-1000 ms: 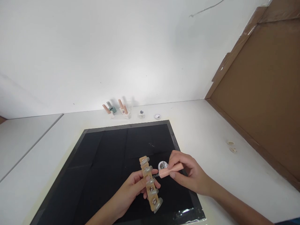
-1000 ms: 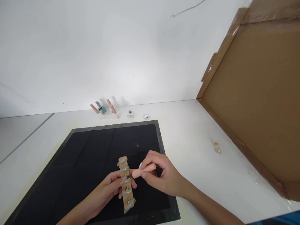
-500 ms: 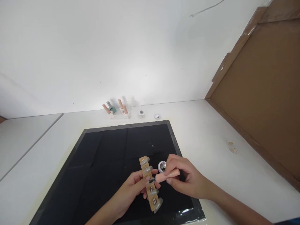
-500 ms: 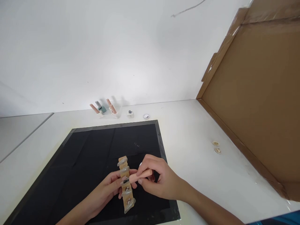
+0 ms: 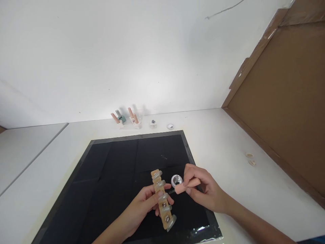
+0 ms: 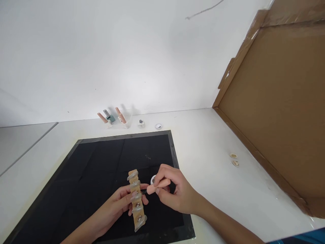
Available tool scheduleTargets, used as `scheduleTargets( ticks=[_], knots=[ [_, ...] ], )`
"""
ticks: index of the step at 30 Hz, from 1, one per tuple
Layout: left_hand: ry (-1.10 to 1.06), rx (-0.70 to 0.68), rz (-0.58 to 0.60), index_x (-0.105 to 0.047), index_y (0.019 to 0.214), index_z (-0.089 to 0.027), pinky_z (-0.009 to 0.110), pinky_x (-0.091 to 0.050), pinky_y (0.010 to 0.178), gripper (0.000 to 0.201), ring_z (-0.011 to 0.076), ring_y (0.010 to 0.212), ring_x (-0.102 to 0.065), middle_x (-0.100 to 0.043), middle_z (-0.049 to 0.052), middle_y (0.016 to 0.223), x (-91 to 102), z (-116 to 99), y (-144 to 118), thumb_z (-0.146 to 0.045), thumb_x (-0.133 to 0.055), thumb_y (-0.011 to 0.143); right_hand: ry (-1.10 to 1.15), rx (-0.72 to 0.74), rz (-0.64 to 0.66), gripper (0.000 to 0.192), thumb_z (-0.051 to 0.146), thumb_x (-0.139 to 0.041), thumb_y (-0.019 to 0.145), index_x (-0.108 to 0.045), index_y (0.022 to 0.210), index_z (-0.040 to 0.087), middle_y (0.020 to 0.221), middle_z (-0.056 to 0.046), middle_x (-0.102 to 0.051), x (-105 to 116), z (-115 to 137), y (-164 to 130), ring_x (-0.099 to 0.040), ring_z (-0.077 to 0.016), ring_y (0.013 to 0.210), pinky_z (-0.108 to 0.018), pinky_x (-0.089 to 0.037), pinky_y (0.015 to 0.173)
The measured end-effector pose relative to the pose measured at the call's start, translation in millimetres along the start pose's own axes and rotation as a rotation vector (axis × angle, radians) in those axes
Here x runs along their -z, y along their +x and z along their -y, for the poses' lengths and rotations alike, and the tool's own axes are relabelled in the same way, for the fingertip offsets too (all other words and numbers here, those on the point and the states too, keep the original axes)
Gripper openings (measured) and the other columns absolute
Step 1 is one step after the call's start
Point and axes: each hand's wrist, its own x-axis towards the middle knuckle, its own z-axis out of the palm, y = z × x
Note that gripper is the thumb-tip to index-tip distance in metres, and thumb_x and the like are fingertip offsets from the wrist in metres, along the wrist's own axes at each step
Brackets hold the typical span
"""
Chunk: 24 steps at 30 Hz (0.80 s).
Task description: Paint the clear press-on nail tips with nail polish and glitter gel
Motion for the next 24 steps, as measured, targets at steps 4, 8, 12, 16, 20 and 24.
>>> scheduleTargets(
  ticks=[4,8,12,16,20,24],
  knots=[
    [-0.011,-0.003,-0.001,-0.075,0.105,-0.013,0.021,-0.037,0.054,0.052,0.0099,0.059,-0.054,-0.076,0.007,0.079,-0.9,-1.4,-0.6,-0.05,-0.081,0.069,0.008,0.01,0.021,0.02,0.005,-0.058,0.081,-0.06,0.088,0.023,0.079,0.001,-0.053,0.1,-1.2,-2.5,-0.047,-0.0109,0.065,-0.022,-0.038,0.056],
    [-0.024,0.006,-0.002,-0.075,0.105,-0.013,0.021,-0.037,0.054,0.055,0.0115,0.062,-0.056,-0.076,0.007,0.076,-0.4,-0.6,-0.1,-0.052,-0.082,0.067,0.007,0.041,0.048,0.025,0.003,-0.062,0.079,-0.065,0.092,0.024,0.079,0.001,-0.054,-2.3,-2.2,-4.0,-0.05,-0.011,0.068,-0.024,-0.04,0.061],
    [-0.029,0.002,0.004,-0.075,0.105,-0.013,0.021,-0.037,0.053,0.054,0.013,0.064,-0.058,-0.076,0.008,0.077,-0.6,0.4,0.9,-0.051,-0.082,0.067,-0.009,0.041,0.051,0.029,-0.001,-0.06,0.077,-0.065,0.091,0.024,0.079,0.002,-0.052,-4.4,-2.8,-3.3,-0.048,-0.0095,0.063,-0.021,-0.038,0.054],
    [-0.021,-0.003,-0.003,-0.075,0.106,-0.013,0.022,-0.037,0.054,0.055,0.013,0.062,-0.058,-0.077,0.01,0.079,-1.4,0.0,0.0,-0.051,-0.081,0.068,-0.013,0.057,0.025,0.031,-0.005,-0.056,0.073,-0.063,0.086,0.023,0.075,0.002,-0.051,-4.6,-1.8,-1.5,-0.047,-0.0103,0.063,-0.02,-0.037,0.052],
    [-0.004,0.006,-0.022,-0.075,0.107,-0.013,0.022,-0.037,0.054,0.052,0.013,0.062,-0.058,-0.077,0.009,0.079,-0.9,0.2,-0.4,-0.048,-0.081,0.069,-0.014,0.048,0.014,0.033,-0.007,-0.052,0.072,-0.062,0.084,0.022,0.075,0.0,-0.058,-3.0,0.0,-1.0,-0.049,-0.012,0.066,-0.021,-0.038,0.052],
    [-0.006,0.002,-0.013,-0.074,0.107,-0.013,0.022,-0.037,0.054,0.052,0.0123,0.062,-0.057,-0.077,0.009,0.08,-0.2,0.5,-0.1,-0.048,-0.081,0.07,-0.004,0.042,-0.004,0.029,-0.005,-0.051,0.074,-0.06,0.082,0.022,0.074,-0.001,-0.059,-0.9,0.1,-2.2,-0.05,-0.0137,0.069,-0.021,-0.038,0.052]
  ],
)
